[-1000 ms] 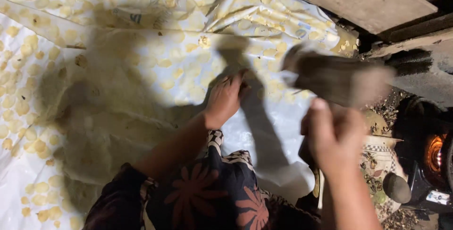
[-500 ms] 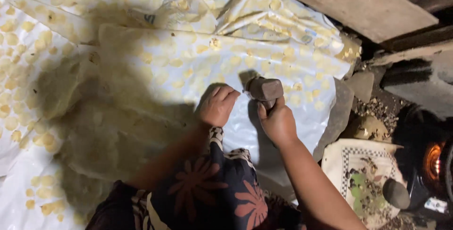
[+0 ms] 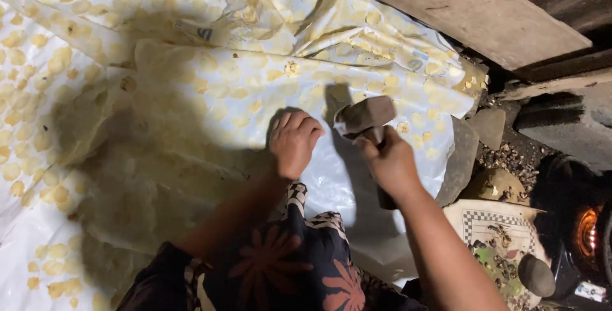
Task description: The person uses a hammer to crush nuts on a white sheet and then grinds them with a stone pestle on a cutting board. The person repeatedly switches between hammering and grinding the nuts.
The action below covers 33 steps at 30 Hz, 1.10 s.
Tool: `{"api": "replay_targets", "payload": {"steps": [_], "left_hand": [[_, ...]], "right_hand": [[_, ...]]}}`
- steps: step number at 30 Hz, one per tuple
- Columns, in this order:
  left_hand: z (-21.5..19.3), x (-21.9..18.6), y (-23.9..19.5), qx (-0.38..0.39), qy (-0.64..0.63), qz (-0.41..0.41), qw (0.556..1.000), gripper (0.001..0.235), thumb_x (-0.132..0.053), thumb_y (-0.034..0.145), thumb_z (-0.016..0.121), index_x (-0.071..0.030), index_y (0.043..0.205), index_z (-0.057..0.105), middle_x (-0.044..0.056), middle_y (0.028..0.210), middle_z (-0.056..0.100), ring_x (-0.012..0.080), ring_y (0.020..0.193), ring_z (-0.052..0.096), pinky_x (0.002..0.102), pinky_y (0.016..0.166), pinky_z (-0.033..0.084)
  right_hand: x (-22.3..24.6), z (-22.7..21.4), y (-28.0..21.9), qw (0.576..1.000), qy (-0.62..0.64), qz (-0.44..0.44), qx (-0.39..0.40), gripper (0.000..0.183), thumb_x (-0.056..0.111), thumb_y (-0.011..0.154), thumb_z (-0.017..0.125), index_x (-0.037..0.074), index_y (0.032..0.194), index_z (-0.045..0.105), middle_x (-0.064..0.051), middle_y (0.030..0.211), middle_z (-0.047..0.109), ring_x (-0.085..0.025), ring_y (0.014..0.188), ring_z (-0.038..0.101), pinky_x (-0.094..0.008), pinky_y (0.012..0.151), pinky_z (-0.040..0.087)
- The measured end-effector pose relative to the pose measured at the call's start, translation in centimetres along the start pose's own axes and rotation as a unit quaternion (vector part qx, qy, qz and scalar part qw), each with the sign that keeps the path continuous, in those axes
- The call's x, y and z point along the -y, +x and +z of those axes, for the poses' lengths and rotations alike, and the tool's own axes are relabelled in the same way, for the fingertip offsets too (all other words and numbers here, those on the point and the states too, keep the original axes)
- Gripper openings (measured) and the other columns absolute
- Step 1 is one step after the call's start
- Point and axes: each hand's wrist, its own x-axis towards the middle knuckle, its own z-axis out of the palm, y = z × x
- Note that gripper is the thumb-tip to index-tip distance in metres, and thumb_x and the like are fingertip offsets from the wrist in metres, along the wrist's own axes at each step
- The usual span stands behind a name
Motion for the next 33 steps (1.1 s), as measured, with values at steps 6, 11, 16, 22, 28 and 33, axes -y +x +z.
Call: {"api": "replay_targets", "payload": {"steps": [6,11,16,22,28,33], "left_hand": [[-0.9,-2.1,1.2,0.099,0.0,-0.103,0.99,0.03,-0.045,0.086,0.076,-0.017,0.091,0.07,0.002,0.095,0.059,0.0293,0.095,0.056,0.045,0.082,0.041],[0.7,-0.7,-0.9,0.083,0.062,-0.099,0.99,0.025,-0.035,0.099,0.06,-0.013,0.09,0.069,0.008,0.104,0.061,0.032,0.108,0.054,0.041,0.086,0.037],[0.6,4.6,-4.3,0.034,-0.005,-0.027,0.999,0.008,-0.028,0.097,0.066,-0.024,0.103,0.069,-0.003,0.108,0.062,0.0213,0.1,0.063,0.032,0.085,0.051],[-0.1,4.1,-2.7,0.043,-0.003,0.006,0.999,0.016,-0.021,0.094,0.066,-0.022,0.109,0.071,0.0,0.109,0.062,0.0246,0.104,0.064,0.035,0.086,0.055],[1.5,2.2,-0.2,0.108,-0.005,-0.066,0.992,0.03,-0.026,0.095,0.066,-0.014,0.123,0.061,0.009,0.096,0.065,0.0322,0.098,0.066,0.043,0.086,0.055],[-0.9,1.9,0.8,0.192,-0.054,-0.149,0.968,0.056,-0.033,0.097,0.066,-0.01,0.146,0.051,0.018,0.111,0.072,0.0412,0.116,0.064,0.056,0.097,0.051]], "right_hand": [[6.2,-7.1,-6.0,0.969,0.081,-0.115,-0.205,0.026,0.02,0.1,0.077,0.002,0.091,0.062,-0.021,0.057,0.054,-0.031,0.048,0.056,-0.038,0.042,0.037],[-1.9,1.2,-1.3,0.945,0.152,-0.123,-0.262,0.039,0.025,0.102,0.061,0.007,0.067,0.061,-0.017,0.054,0.06,-0.031,0.051,0.064,-0.035,0.044,0.048],[0.5,6.5,-0.7,0.99,-0.129,-0.044,-0.019,0.044,0.039,0.095,0.062,-0.002,0.108,0.051,-0.03,0.074,0.068,-0.051,0.074,0.071,-0.064,0.062,0.059],[2.3,2.7,-0.6,0.999,-0.018,-0.02,0.03,0.048,0.043,0.095,0.066,-0.002,0.11,0.056,-0.035,0.085,0.069,-0.057,0.091,0.068,-0.065,0.077,0.055],[8.6,-5.6,-5.0,0.98,0.132,-0.098,-0.114,0.037,0.021,0.102,0.068,0.007,0.069,0.059,-0.009,0.045,0.051,-0.021,0.04,0.048,-0.031,0.041,0.036],[5.6,-0.2,-2.3,0.892,0.137,-0.319,-0.288,0.016,-0.004,0.092,0.064,0.003,0.079,0.072,-0.018,0.068,0.067,-0.035,0.067,0.071,-0.039,0.067,0.056]]}}
